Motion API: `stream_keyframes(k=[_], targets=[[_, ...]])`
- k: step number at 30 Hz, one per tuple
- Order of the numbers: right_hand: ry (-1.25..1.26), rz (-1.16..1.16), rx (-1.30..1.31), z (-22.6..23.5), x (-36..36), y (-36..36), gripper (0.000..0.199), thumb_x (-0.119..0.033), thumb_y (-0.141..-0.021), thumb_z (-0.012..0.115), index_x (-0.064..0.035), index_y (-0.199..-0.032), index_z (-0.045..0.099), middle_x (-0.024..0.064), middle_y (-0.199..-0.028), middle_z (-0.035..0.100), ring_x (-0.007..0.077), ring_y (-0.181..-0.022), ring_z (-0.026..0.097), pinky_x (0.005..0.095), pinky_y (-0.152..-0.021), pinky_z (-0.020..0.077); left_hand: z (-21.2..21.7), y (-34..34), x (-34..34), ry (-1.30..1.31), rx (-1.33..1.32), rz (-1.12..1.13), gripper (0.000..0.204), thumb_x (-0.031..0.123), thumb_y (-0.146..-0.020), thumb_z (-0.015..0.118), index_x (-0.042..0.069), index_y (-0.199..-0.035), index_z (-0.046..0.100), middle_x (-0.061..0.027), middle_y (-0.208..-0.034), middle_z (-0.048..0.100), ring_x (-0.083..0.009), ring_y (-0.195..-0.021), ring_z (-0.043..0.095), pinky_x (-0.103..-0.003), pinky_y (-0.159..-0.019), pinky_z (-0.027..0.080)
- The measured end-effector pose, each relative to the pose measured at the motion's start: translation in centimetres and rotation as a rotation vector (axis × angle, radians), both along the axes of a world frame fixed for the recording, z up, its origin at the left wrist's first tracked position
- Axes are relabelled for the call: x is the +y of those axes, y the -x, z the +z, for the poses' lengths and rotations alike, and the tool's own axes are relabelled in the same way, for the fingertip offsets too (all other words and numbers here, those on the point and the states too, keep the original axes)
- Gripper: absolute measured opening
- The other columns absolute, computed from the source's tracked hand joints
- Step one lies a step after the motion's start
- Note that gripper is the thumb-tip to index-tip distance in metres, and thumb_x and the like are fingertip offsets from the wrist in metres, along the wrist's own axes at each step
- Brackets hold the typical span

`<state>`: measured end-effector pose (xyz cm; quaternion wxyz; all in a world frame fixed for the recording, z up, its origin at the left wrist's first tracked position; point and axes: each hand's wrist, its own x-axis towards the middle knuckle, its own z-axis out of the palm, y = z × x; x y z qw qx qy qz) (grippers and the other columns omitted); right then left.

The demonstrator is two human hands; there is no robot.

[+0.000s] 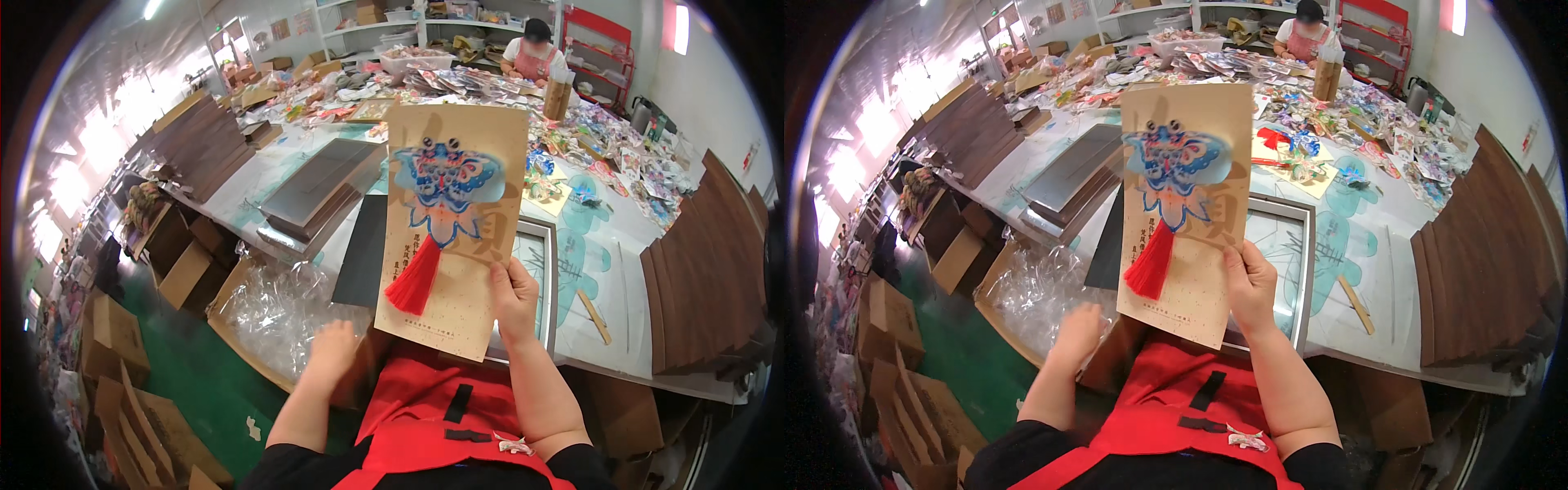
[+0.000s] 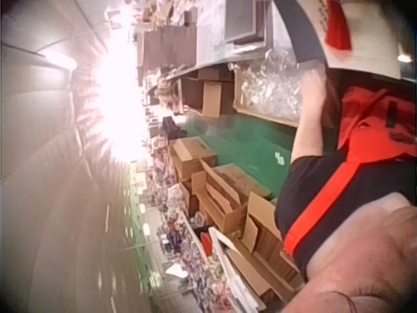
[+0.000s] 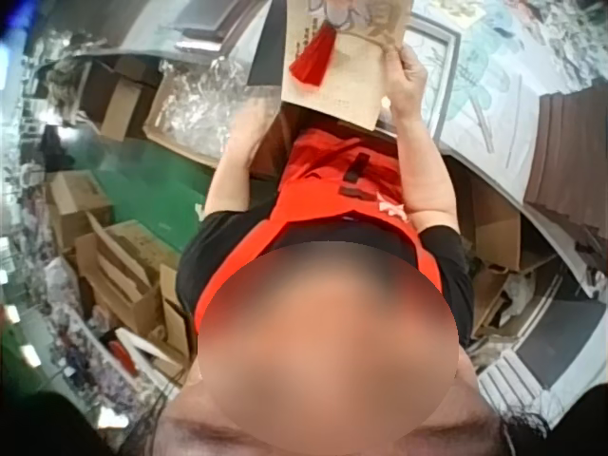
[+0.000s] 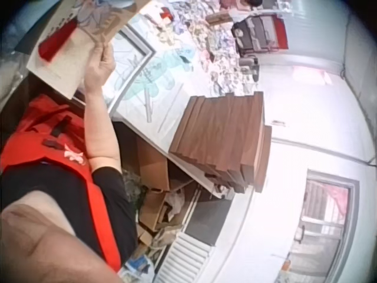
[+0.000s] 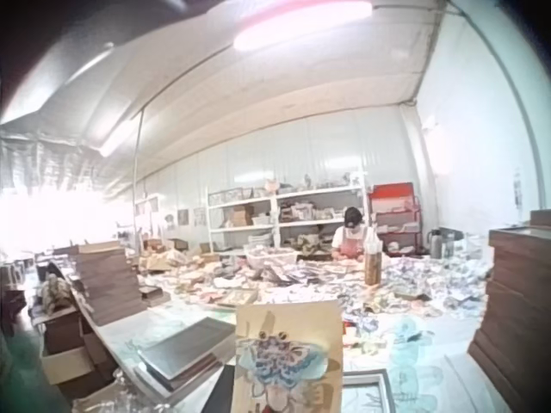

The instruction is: The person assembles decorative picture frames by inserting paper cutouts and backing boards into wooden frames. They use a wooden stick to press the backing into place and a plastic scraper to smooth the glass surface. The person handles multiple frames sequentially, placing finished units aside.

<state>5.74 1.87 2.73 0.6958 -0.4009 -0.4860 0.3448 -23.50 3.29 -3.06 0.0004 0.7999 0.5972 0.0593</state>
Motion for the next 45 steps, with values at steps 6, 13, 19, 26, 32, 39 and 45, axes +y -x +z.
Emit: stream_keyframes(k=[6, 13, 19, 26, 32, 39, 45], targets=[[-0.143, -0.172, -0.321, 0.6, -0.8, 3.3, 0.032, 0.001, -0.088, 0.051, 0.0021, -0.120, 0.055, 0.0023, -0.083, 0.064, 0.0086, -0.062, 0.055, 0.0234, -0.057, 0.0451, 6.9, -2.0, 0.9, -0.664, -0.812, -0.150, 0.083, 0.038, -0.090, 0.054, -0.004, -0.143, 0.006, -0.0242, -0.150, 0.005, -0.0370, -0.140, 0.005, -0.045, -0.112, 0.011], [-0.591, -0.185, -0.773, 0.0, -1.4, 7.4, 0.047, 0.002, -0.075, 0.060, -0.0005, -0.122, 0.054, 0.0048, -0.059, 0.048, 0.0224, -0.046, 0.051, 0.0330, -0.043, 0.0416, 9.9, -10.0, -0.9, -0.177, -1.558, -0.411, 0.109, 0.025, -0.078, 0.070, 0.001, -0.143, -0.015, -0.0197, -0.141, 0.023, -0.0252, -0.125, 0.031, -0.036, -0.105, 0.023], [-0.490, 0.119, -0.889, 1.7, -2.0, 8.3, 0.042, -0.012, -0.079, 0.062, -0.0089, -0.121, 0.056, 0.0054, -0.067, 0.051, 0.0219, -0.054, 0.054, 0.0324, -0.050, 0.0445, 9.3, -8.7, -1.5, -0.310, -1.685, -0.205, 0.067, -0.003, -0.080, 0.038, -0.002, -0.142, 0.014, -0.0168, -0.132, 0.038, -0.0246, -0.118, 0.044, -0.034, -0.102, 0.033], [0.038, 0.065, -0.377, 1.0, 2.2, 5.7, 0.043, -0.015, -0.085, 0.061, 0.0006, -0.123, 0.049, 0.0139, -0.111, 0.058, 0.0121, -0.074, 0.055, 0.0263, -0.063, 0.0457, 9.9, -0.6, -3.2, 0.059, -2.121, -0.426, 0.061, -0.003, -0.074, 0.037, 0.002, -0.135, 0.037, -0.0182, -0.129, 0.047, -0.0327, -0.115, 0.051, -0.044, -0.097, 0.043], [0.173, 0.376, -0.276, 1.5, 1.5, 5.8, 0.013, -0.008, -0.088, 0.055, 0.0036, -0.090, 0.062, -0.0001, -0.072, 0.056, 0.0063, -0.064, 0.048, 0.0208, -0.057, 0.0396, 5.8, 3.9, -4.1, 0.378, -2.041, -0.859, 0.061, 0.013, -0.081, 0.053, 0.003, -0.138, 0.034, -0.0146, -0.136, 0.043, -0.0288, -0.124, 0.043, -0.043, -0.103, 0.034], [0.131, 0.410, -0.308, 0.2, 0.4, 6.0, 0.010, -0.006, -0.089, 0.055, -0.0011, -0.090, 0.063, -0.0040, -0.064, 0.053, 0.0022, -0.053, 0.041, 0.0188, -0.047, 0.0298, 8.2, 1.9, -1.4, 0.160, -2.371, -0.051, 0.075, 0.061, -0.091, 0.029, 0.006, -0.142, 0.026, -0.0140, -0.141, 0.038, -0.0297, -0.129, 0.036, -0.044, -0.109, 0.025], [-0.002, 0.246, -0.416, -0.3, -0.7, 4.5, 0.009, 0.003, -0.083, 0.059, 0.0002, -0.091, 0.062, 0.0025, -0.066, 0.057, 0.0059, -0.057, 0.049, 0.0214, -0.052, 0.0409, 3.8, 2.8, 0.2, 0.339, -2.321, -0.555, 0.075, 0.062, -0.092, 0.024, 0.005, -0.140, 0.029, -0.0143, -0.139, 0.039, -0.0301, -0.127, 0.038, -0.045, -0.108, 0.027]])
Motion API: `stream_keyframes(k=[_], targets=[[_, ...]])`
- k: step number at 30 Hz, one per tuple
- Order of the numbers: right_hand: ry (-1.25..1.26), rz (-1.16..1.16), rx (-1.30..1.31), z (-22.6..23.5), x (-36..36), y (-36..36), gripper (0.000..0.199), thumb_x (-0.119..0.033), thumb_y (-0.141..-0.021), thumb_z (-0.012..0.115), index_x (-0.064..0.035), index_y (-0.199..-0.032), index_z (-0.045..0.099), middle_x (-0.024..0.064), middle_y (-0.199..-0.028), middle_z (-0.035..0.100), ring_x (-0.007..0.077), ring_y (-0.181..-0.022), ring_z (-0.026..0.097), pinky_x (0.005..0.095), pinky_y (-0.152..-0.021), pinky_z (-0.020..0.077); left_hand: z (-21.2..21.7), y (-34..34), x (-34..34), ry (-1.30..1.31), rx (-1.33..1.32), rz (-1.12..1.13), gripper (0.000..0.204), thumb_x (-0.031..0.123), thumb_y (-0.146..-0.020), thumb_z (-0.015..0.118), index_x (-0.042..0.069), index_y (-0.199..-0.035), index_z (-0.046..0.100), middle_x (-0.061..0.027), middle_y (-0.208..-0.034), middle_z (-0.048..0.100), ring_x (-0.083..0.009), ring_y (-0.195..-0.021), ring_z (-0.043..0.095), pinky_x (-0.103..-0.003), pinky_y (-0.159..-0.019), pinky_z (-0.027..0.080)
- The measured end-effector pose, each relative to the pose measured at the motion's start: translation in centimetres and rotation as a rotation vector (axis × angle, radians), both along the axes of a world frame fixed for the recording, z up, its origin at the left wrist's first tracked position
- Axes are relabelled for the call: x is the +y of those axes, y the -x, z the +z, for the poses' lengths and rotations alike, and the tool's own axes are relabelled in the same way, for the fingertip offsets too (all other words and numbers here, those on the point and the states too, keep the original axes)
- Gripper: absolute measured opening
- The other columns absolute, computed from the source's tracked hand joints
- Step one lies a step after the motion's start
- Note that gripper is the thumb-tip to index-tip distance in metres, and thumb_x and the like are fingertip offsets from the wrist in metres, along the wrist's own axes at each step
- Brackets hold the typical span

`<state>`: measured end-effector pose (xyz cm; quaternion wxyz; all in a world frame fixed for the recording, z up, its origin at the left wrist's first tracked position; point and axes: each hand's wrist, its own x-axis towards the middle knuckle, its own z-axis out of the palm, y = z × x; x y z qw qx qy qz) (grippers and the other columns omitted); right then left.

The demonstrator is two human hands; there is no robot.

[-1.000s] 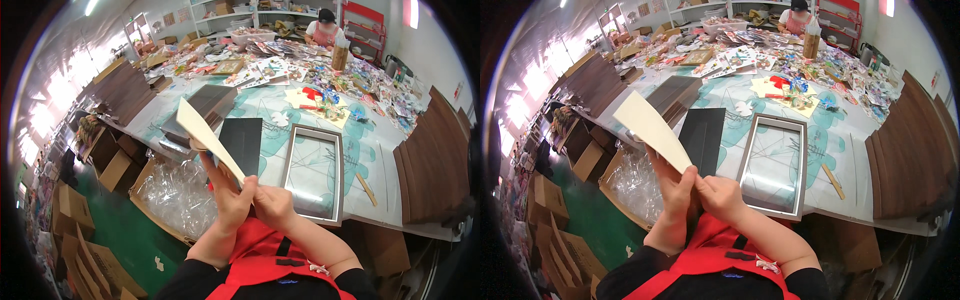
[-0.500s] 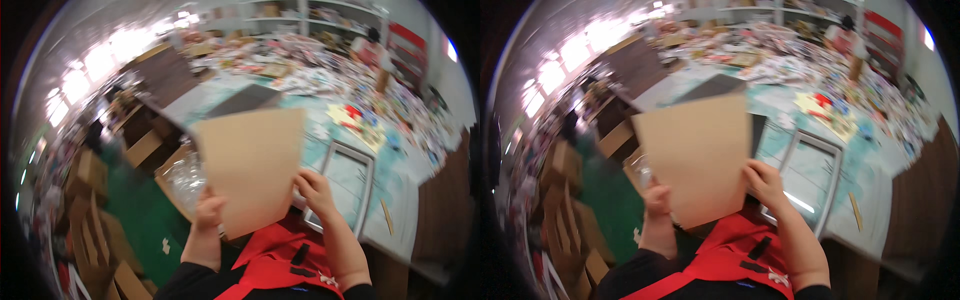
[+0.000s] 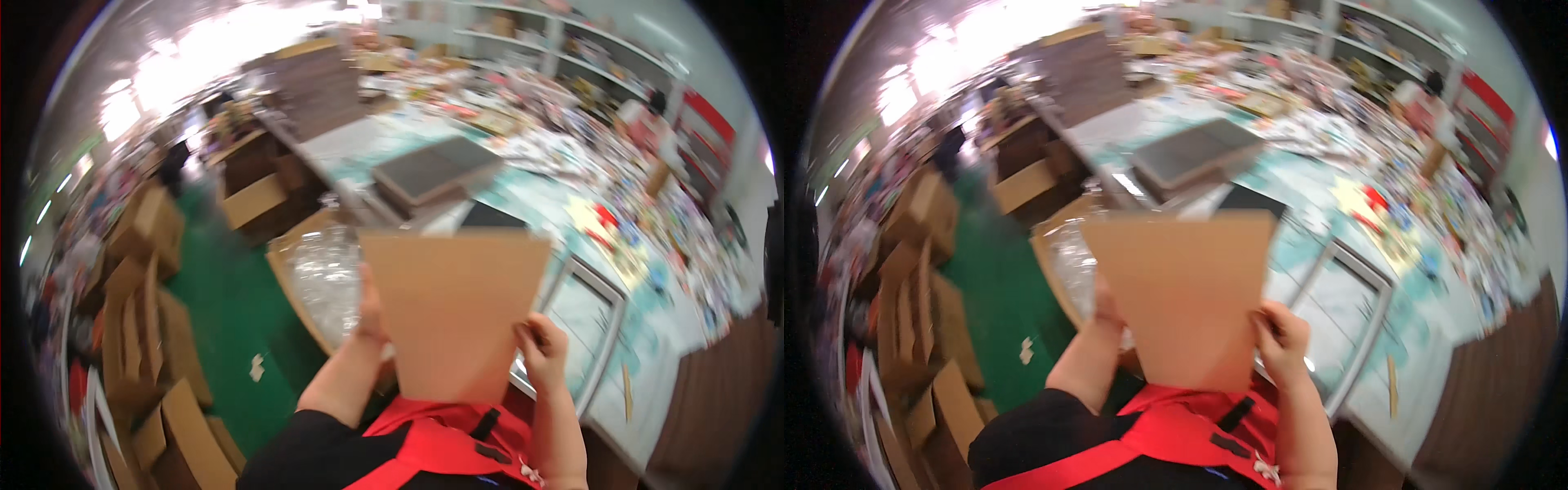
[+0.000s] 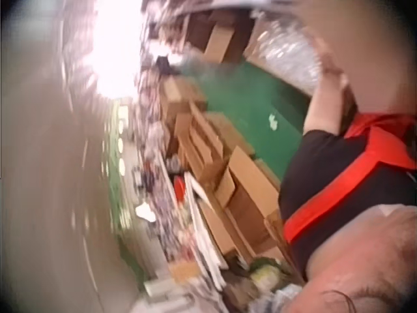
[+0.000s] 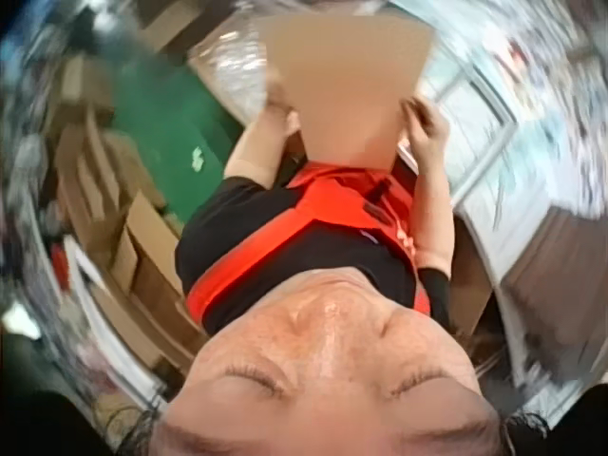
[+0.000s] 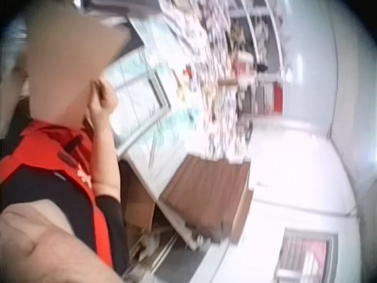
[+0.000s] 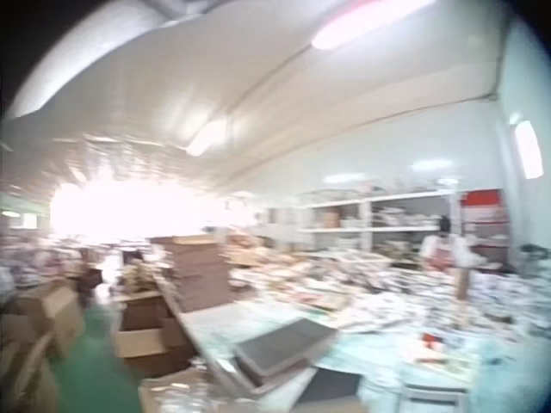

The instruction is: The person assembles decorative picture frames by inserting paper cutouts and backing boards into wooden frames. They use a wooden stick to press the backing into place and a plastic scraper to smooth the glass surface. The person handles multiple frames sequentially, placing finished units aside.

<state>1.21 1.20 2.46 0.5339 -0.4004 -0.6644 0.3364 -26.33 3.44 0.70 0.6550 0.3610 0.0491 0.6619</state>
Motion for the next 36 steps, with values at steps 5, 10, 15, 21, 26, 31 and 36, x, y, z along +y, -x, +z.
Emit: stream_keyframes(k=[5, 10, 15, 21, 26, 31, 36], targets=[[-0.270, -0.228, -0.127, 4.4, -2.6, -3.3, 0.013, 0.005, -0.081, 0.061, 0.0008, -0.093, 0.063, 0.0085, -0.069, 0.060, 0.0078, -0.058, 0.053, 0.0212, -0.053, 0.0426, -2.5, -1.5, 1.4, 0.295, 0.067, 0.186, 0.050, 0.041, -0.097, 0.033, 0.002, -0.127, 0.044, -0.0125, -0.119, 0.053, -0.0246, -0.107, 0.051, -0.040, -0.093, 0.041], [-0.233, -0.449, -0.030, 7.2, -4.8, -9.4, 0.013, 0.005, -0.084, 0.057, 0.0016, -0.095, 0.063, -0.0029, -0.069, 0.056, 0.0033, -0.060, 0.049, 0.0182, -0.051, 0.0372, -4.5, -3.0, 1.3, 0.367, 0.323, 0.207, 0.040, 0.031, -0.097, 0.039, -0.001, -0.117, 0.052, -0.0126, -0.105, 0.060, -0.0209, -0.093, 0.058, -0.035, -0.084, 0.046], [0.086, -0.511, 0.281, 8.2, -5.1, -15.2, 0.017, -0.005, -0.090, 0.056, 0.0039, -0.104, 0.061, -0.0024, -0.070, 0.059, -0.0018, -0.050, 0.042, 0.0148, -0.043, 0.0310, -4.5, -5.2, 0.2, 0.346, 0.285, 0.123, 0.027, 0.016, -0.095, 0.044, -0.001, -0.113, 0.054, -0.0117, -0.097, 0.063, -0.0182, -0.085, 0.060, -0.031, -0.079, 0.048], [0.471, -0.372, 0.484, 3.4, -4.9, -20.0, 0.016, -0.006, -0.089, 0.055, 0.0030, -0.101, 0.061, -0.0014, -0.067, 0.059, -0.0019, -0.042, 0.039, 0.0130, -0.038, 0.0310, -6.4, -5.3, -0.4, 0.398, 0.315, 0.084, 0.024, 0.015, -0.094, 0.046, 0.000, -0.111, 0.056, -0.0103, -0.094, 0.064, -0.0173, -0.085, 0.061, -0.031, -0.079, 0.049], [0.660, -0.316, 0.590, -0.2, -2.7, -19.9, 0.017, -0.005, -0.089, 0.055, 0.0033, -0.103, 0.060, -0.0014, -0.067, 0.059, -0.0020, -0.041, 0.038, 0.0133, -0.037, 0.0323, -7.4, -4.7, -0.4, 0.431, 0.319, 0.084, 0.023, 0.013, -0.094, 0.046, 0.000, -0.111, 0.055, -0.0100, -0.094, 0.063, -0.0172, -0.084, 0.060, -0.031, -0.078, 0.048], [0.637, -0.380, 0.447, -2.7, -0.4, -20.4, 0.017, -0.006, -0.088, 0.057, 0.0053, -0.101, 0.060, -0.0023, -0.064, 0.056, 0.0006, -0.043, 0.038, 0.0163, -0.041, 0.0314, -7.6, -4.4, -0.3, 0.465, 0.344, 0.091, 0.024, 0.012, -0.093, 0.046, -0.001, -0.112, 0.054, -0.0099, -0.094, 0.063, -0.0172, -0.084, 0.060, -0.031, -0.078, 0.048], [0.635, -0.490, 0.335, -4.5, 1.7, -21.4, 0.017, -0.007, -0.085, 0.058, 0.0046, -0.097, 0.061, -0.0030, -0.063, 0.055, 0.0024, -0.044, 0.039, 0.0181, -0.041, 0.0298, -8.1, -4.3, -0.1, 0.496, 0.337, 0.075, 0.023, 0.010, -0.092, 0.046, -0.001, -0.112, 0.053, -0.0100, -0.094, 0.063, -0.0165, -0.083, 0.060, -0.030, -0.078, 0.049]])
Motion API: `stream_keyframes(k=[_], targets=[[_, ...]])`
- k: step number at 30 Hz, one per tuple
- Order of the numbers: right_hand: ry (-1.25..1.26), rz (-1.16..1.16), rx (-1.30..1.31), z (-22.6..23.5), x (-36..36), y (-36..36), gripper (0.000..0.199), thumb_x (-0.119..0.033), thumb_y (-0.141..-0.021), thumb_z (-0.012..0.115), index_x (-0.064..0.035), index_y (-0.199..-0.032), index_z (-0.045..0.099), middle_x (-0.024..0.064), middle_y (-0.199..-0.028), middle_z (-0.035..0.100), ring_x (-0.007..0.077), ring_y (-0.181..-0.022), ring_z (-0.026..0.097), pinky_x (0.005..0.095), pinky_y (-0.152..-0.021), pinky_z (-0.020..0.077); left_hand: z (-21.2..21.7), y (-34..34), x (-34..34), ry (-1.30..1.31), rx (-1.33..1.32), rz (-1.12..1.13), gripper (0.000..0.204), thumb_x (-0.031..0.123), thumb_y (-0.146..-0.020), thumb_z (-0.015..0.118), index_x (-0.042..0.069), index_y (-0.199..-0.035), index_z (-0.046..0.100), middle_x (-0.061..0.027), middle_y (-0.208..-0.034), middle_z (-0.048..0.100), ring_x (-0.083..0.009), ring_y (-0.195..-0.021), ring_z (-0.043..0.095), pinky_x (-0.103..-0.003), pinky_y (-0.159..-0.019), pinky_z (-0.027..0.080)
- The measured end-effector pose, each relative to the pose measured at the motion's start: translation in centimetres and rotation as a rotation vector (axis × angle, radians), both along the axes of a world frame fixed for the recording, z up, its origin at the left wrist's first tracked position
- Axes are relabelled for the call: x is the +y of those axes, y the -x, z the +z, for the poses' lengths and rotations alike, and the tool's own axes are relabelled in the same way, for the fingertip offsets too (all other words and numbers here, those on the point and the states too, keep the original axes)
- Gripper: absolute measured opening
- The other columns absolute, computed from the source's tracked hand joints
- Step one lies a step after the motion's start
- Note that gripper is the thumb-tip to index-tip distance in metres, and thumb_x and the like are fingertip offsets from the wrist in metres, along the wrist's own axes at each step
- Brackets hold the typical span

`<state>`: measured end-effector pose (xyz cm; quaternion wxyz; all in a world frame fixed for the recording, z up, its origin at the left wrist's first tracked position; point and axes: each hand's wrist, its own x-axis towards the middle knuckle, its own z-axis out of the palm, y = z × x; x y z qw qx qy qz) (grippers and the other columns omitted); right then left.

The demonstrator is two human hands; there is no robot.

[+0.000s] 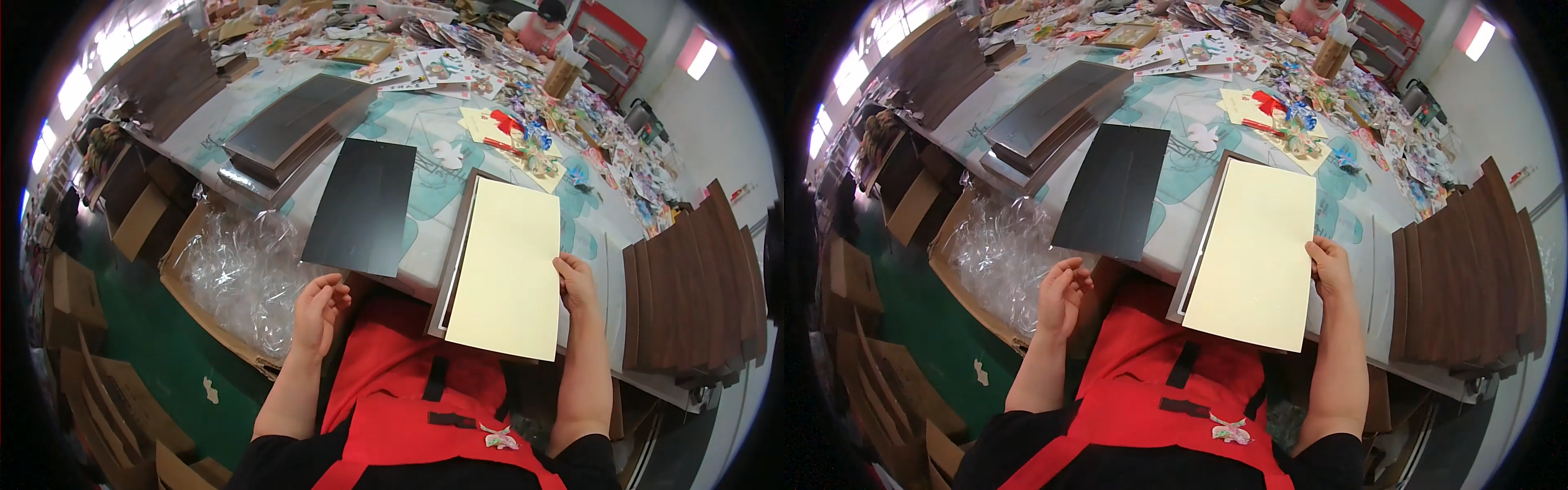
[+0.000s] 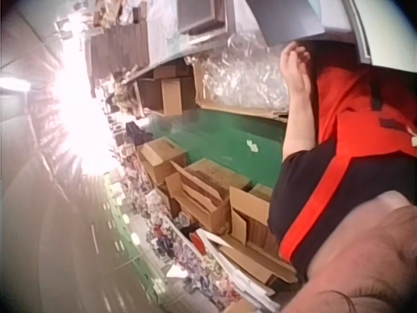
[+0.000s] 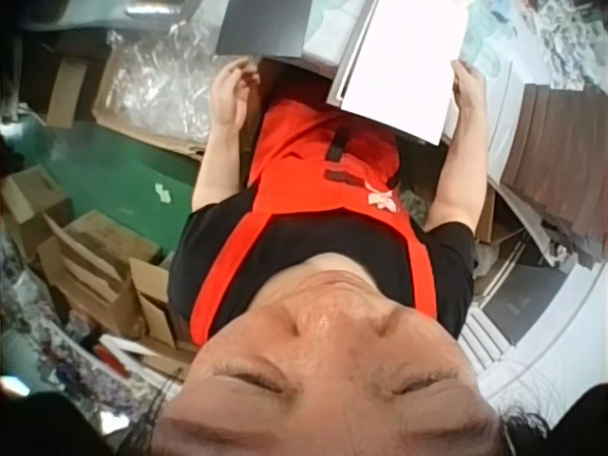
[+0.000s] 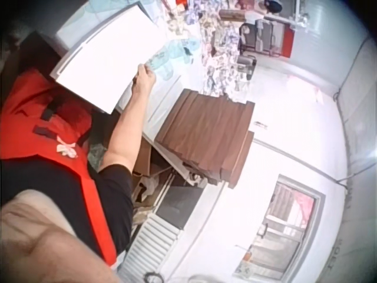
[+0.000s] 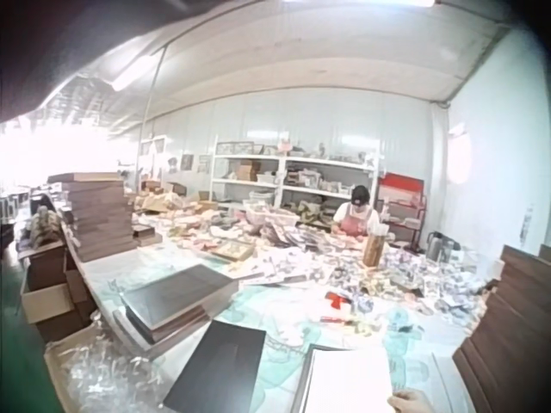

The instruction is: The person assembles decorative picture frames by inserting paper cutouts and backing boards into wooden frames. They use a wooden stick to press the backing into place and a plastic scraper to smooth the glass surface. The person handles multiple frames sequentially, placing finished units aside.

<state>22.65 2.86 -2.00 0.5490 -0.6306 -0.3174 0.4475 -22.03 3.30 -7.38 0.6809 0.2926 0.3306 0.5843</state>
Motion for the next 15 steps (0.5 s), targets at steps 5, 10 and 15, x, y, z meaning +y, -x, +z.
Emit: stream_keyframes(k=[5, 10, 15], targets=[[0.022, -0.008, -0.028, -0.2, 0.8, 0.3, 0.016, -0.007, -0.085, 0.058, 0.0036, -0.096, 0.062, -0.0031, -0.063, 0.055, 0.0027, -0.044, 0.039, 0.0186, -0.041, 0.0289, -0.9, -0.2, 0.3, 0.015, -0.016, -0.016, 0.022, 0.009, -0.092, 0.048, 0.000, -0.110, 0.055, -0.0091, -0.092, 0.063, -0.0159, -0.082, 0.060, -0.030, -0.078, 0.049], [0.040, 0.008, -0.045, 0.0, 1.0, 0.4, 0.016, -0.007, -0.084, 0.058, 0.0036, -0.096, 0.062, -0.0024, -0.063, 0.055, 0.0032, -0.043, 0.040, 0.0191, -0.041, 0.0284, -1.0, -0.9, 0.6, 0.028, -0.017, -0.036, 0.021, 0.008, -0.092, 0.048, 0.000, -0.109, 0.056, -0.0082, -0.092, 0.064, -0.0156, -0.081, 0.061, -0.030, -0.077, 0.049], [0.055, 0.014, -0.072, -0.2, 1.3, 0.4, 0.020, -0.006, -0.083, 0.059, 0.0047, -0.099, 0.061, -0.0012, -0.064, 0.056, 0.0038, -0.042, 0.041, 0.0194, -0.039, 0.0273, -1.1, -1.6, 0.5, 0.036, 0.006, -0.061, 0.021, 0.009, -0.092, 0.049, 0.000, -0.110, 0.056, -0.0084, -0.092, 0.064, -0.0155, -0.082, 0.061, -0.029, -0.077, 0.049]])
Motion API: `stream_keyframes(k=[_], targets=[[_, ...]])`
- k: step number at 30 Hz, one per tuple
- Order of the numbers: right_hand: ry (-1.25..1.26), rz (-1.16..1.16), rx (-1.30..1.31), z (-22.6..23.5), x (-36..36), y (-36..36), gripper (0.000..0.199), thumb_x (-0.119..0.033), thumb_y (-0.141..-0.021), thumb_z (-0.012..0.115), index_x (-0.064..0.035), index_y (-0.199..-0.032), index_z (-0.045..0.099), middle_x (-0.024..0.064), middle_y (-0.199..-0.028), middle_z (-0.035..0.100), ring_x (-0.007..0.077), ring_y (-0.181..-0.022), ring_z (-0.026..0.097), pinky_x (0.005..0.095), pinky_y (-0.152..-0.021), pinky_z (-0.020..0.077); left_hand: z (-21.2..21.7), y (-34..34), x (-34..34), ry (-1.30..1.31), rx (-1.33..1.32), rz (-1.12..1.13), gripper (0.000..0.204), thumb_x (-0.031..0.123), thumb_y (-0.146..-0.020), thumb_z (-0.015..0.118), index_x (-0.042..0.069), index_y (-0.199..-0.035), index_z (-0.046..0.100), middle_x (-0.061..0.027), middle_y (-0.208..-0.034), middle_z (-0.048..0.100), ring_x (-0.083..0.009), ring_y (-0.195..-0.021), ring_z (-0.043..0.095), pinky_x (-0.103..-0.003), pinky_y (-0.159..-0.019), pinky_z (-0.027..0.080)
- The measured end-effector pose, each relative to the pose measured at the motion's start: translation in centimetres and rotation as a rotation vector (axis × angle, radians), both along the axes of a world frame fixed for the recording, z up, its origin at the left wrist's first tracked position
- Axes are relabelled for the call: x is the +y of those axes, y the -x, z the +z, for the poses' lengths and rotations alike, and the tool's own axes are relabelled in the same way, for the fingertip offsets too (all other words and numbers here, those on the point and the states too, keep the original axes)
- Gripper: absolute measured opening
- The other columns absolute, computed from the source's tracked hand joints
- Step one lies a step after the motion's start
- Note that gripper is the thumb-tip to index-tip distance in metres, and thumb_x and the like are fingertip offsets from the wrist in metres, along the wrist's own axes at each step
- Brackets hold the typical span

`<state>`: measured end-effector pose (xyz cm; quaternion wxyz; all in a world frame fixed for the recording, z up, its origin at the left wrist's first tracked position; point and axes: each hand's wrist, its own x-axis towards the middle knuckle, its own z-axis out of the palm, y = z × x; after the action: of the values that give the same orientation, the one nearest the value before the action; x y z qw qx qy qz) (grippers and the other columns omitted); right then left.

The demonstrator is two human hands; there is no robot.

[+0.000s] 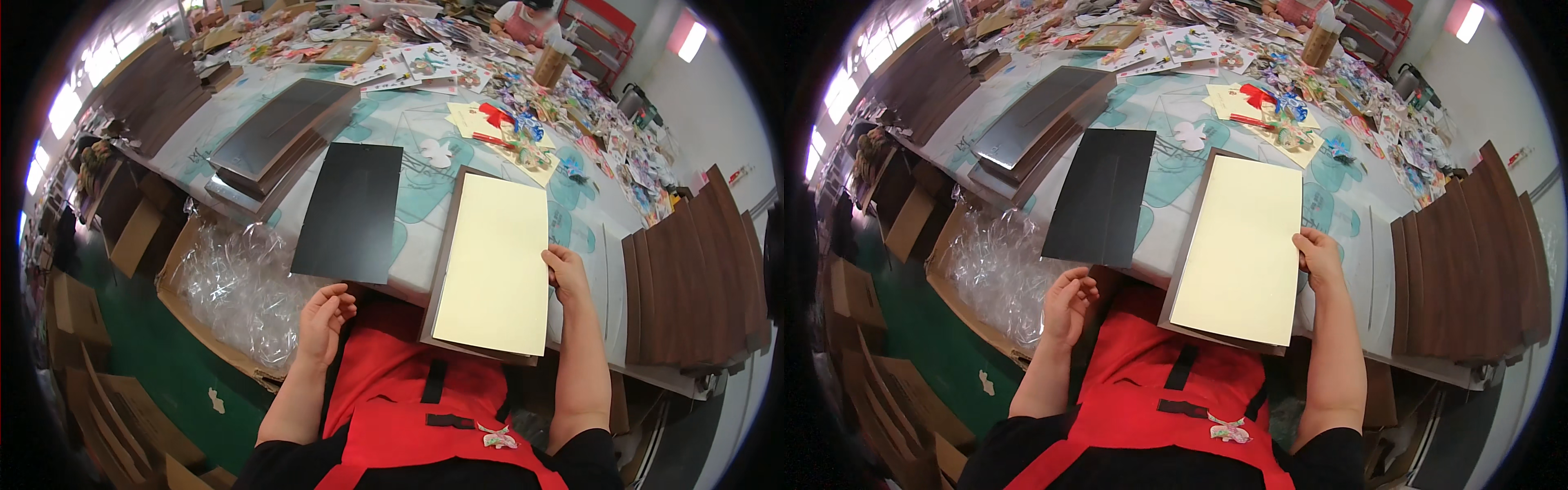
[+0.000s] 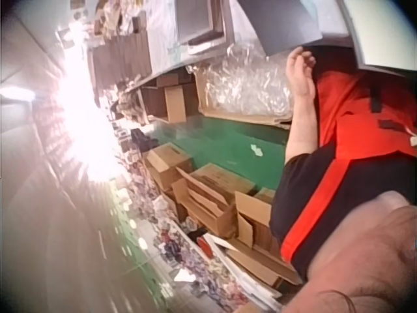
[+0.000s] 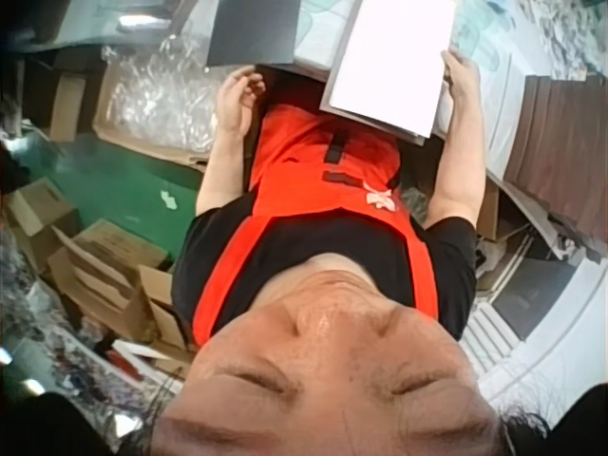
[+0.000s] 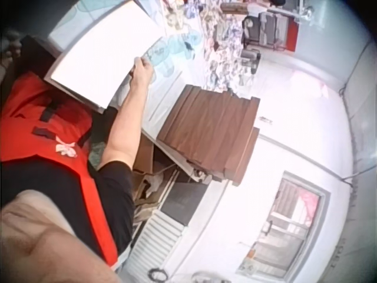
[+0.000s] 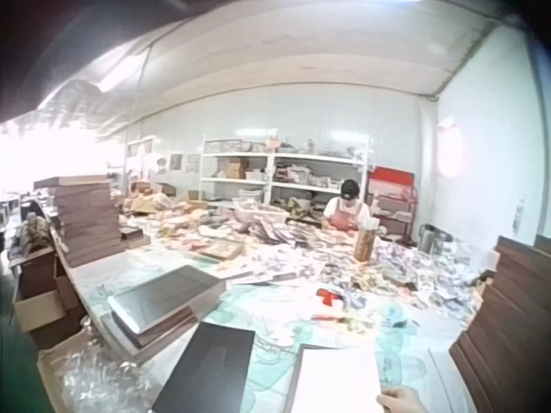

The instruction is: The person assembles decorative picture frames by inserting paper cutouts and backing boards into wooden frames. They use a wooden stick to press the backing into place and a plastic scraper to smooth the glass surface. The person handles multiple frames sequentially, placing finished units aside.

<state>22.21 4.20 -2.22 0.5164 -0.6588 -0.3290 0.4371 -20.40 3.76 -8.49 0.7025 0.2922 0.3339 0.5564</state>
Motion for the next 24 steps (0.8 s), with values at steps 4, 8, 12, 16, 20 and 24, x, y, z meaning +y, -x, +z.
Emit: stream_keyframes(k=[4, 8, 12, 16, 20, 24], targets=[[-0.002, -0.005, -0.043, -0.1, 0.1, -0.1, 0.023, -0.006, -0.082, 0.059, 0.0062, -0.102, 0.060, 0.0000, -0.063, 0.056, 0.0043, -0.042, 0.042, 0.0201, -0.037, 0.0271, 0.2, -0.7, 0.2, -0.020, 0.081, -0.013, 0.021, 0.007, -0.091, 0.049, 0.000, -0.109, 0.057, -0.0084, -0.093, 0.064, -0.0148, -0.081, 0.060, -0.028, -0.074, 0.049], [-0.001, 0.000, -0.144, -0.1, 0.2, 0.0, 0.027, -0.006, -0.081, 0.060, 0.0069, -0.105, 0.059, 0.0010, -0.061, 0.055, 0.0055, -0.042, 0.044, 0.0213, -0.037, 0.0297, 0.1, -0.7, 1.6, -0.357, 0.594, 0.130, 0.022, 0.005, -0.090, 0.051, -0.001, -0.110, 0.056, -0.0087, -0.092, 0.064, -0.0170, -0.081, 0.061, -0.027, -0.071, 0.049], [0.007, 0.019, -0.391, 0.8, -0.4, 1.0, 0.030, -0.007, -0.080, 0.060, 0.0076, -0.106, 0.059, 0.0020, -0.060, 0.055, 0.0081, -0.043, 0.047, 0.0234, -0.038, 0.0349, 2.8, -0.4, 5.3, -0.808, 1.411, 0.333, 0.031, 0.009, -0.083, 0.058, 0.000, -0.112, 0.056, -0.0165, -0.107, 0.059, -0.0315, -0.099, 0.055, -0.038, -0.086, 0.044], [0.036, 0.084, -0.686, 1.9, -1.5, 2.1, 0.036, -0.010, -0.077, 0.064, 0.0063, -0.108, 0.059, 0.0107, -0.082, 0.061, 0.0177, -0.063, 0.056, 0.0294, -0.055, 0.0453, 1.9, 0.9, 8.2, -0.696, 1.722, 0.250, 0.044, 0.019, -0.081, 0.062, 0.000, -0.119, 0.052, -0.0194, -0.121, 0.051, -0.0370, -0.115, 0.046, -0.044, -0.096, 0.037], [-0.205, 0.196, -1.097, 0.7, -2.8, 3.1, 0.048, -0.021, -0.075, 0.069, 0.0030, -0.114, 0.056, 0.0197, -0.115, 0.054, 0.0314, -0.103, 0.053, 0.0393, -0.087, 0.0423, 2.7, 0.9, 9.5, -0.465, 1.796, 0.192, 0.050, 0.024, -0.081, 0.063, 0.002, -0.124, 0.049, -0.0209, -0.123, 0.049, -0.0364, -0.117, 0.045, -0.043, -0.095, 0.040], [-0.120, 0.341, -1.328, -0.7, -3.7, 4.7, 0.056, -0.033, -0.079, 0.065, -0.0002, -0.121, 0.050, 0.0220, -0.131, 0.045, 0.0373, -0.128, 0.035, 0.0530, -0.105, 0.0253, 2.3, 2.2, 11.3, -0.240, 1.602, 0.129, 0.053, 0.021, -0.081, 0.064, 0.001, -0.127, 0.047, -0.0181, -0.101, 0.059, -0.0324, -0.099, 0.057, -0.034, -0.088, 0.045]])
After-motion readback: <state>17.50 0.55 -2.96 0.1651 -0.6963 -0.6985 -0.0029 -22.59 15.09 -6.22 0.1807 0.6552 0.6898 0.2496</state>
